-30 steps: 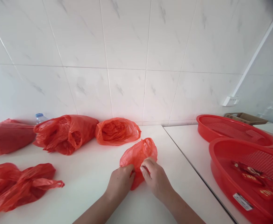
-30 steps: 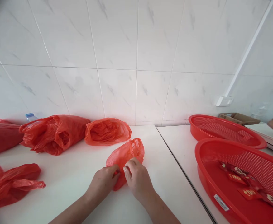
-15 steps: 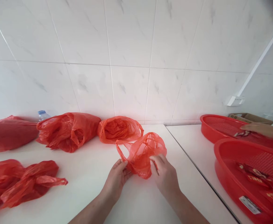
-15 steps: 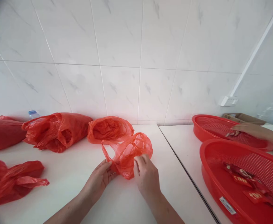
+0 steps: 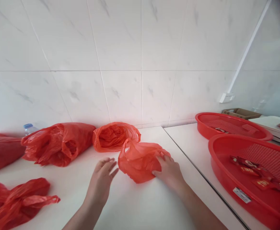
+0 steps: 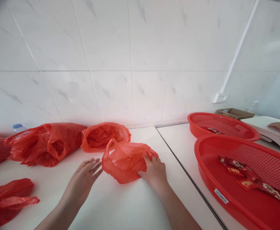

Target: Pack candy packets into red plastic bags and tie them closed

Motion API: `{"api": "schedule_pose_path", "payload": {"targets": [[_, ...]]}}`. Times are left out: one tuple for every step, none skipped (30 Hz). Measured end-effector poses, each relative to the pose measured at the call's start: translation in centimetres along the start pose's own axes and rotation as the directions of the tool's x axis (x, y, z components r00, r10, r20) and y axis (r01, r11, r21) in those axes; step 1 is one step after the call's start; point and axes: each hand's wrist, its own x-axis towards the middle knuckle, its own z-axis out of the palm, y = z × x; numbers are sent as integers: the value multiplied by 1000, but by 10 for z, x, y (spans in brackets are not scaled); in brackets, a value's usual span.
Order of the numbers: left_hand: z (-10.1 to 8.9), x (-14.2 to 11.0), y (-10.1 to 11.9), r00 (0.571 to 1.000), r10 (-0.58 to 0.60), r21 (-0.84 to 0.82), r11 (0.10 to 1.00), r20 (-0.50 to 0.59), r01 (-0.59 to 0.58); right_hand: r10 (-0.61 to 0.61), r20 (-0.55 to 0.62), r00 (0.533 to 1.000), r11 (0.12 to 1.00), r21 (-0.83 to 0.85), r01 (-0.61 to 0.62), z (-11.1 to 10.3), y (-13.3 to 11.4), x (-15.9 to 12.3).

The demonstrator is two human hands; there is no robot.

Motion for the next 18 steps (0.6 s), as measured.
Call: {"api": "schedule_pose_path", "payload": {"targets": [[3, -9, 9, 984, 170, 98, 981, -47, -165, -4, 8, 1000, 1000, -5, 4, 0, -2, -1], [7, -20, 18, 922, 385, 226, 902, -40, -367, -12, 19, 1000, 1000, -8, 12, 1, -4, -2], [14, -33, 26, 819, 571, 318, 766, 61, -558, -27, 24, 999, 1000, -11, 27, 2, -7, -3], [22, -45, 31, 701, 657, 348, 611, 277, -711, -51, 22, 998, 999, -12, 51, 4, -10, -4], [32, -56, 33, 564, 616, 310, 476, 550, -823, -81, 12, 997, 997, -9, 81, 6, -14, -5], [43, -62, 32, 416, 442, 254, 380, 795, -890, -115, -1, 993, 993, -1, 115, 7, -16, -7], [53, -63, 28, 309, 181, 242, 316, 934, -917, -150, -16, 989, 989, 6, 150, 9, -18, -8], [63, -60, 21, 287, -47, 290, 238, 957, -927, -185, -27, 982, 982, 21, 185, 10, -19, -9], [70, -51, 13, 347, -190, 371, 111, 918, -922, -214, -23, 977, 975, 56, 215, 10, -18, -10], [74, -39, 5, 400, -218, 417, 37, 890, -908, -236, -7, 972, 967, 103, 235, 8, -16, -10], [75, -25, -2, 452, -221, 459, -21, 864, -888, -250, 13, 968, 957, 152, 245, 6, -12, -10], [73, -10, -8, 511, -202, 505, -85, 836, -859, -259, 29, 965, 948, 198, 249, 2, -6, -10], [67, 5, -12, 568, -182, 551, -139, 802, -823, -262, 38, 964, 939, 240, 245, -3, 2, -8], [60, 17, -14, 623, -152, 597, -187, 767, -780, -256, 43, 966, 934, 269, 235, -9, 10, -7], [51, 27, -14, 663, -144, 629, -219, 735, -746, -246, 43, 968, 933, 282, 224, -16, 19, -5], [43, 33, -14, 688, -143, 650, -240, 711, -721, -238, 46, 970, 932, 292, 215, -23, 26, -3], [37, 36, -12, 703, -151, 660, -254, 695, -707, -231, 34, 972, 926, 315, 209, -31, 32, -1], [32, 36, -11, 708, -166, 661, -261, 687, -703, -219, -17, 976, 915, 344, 211, -38, 36, -1]]}}
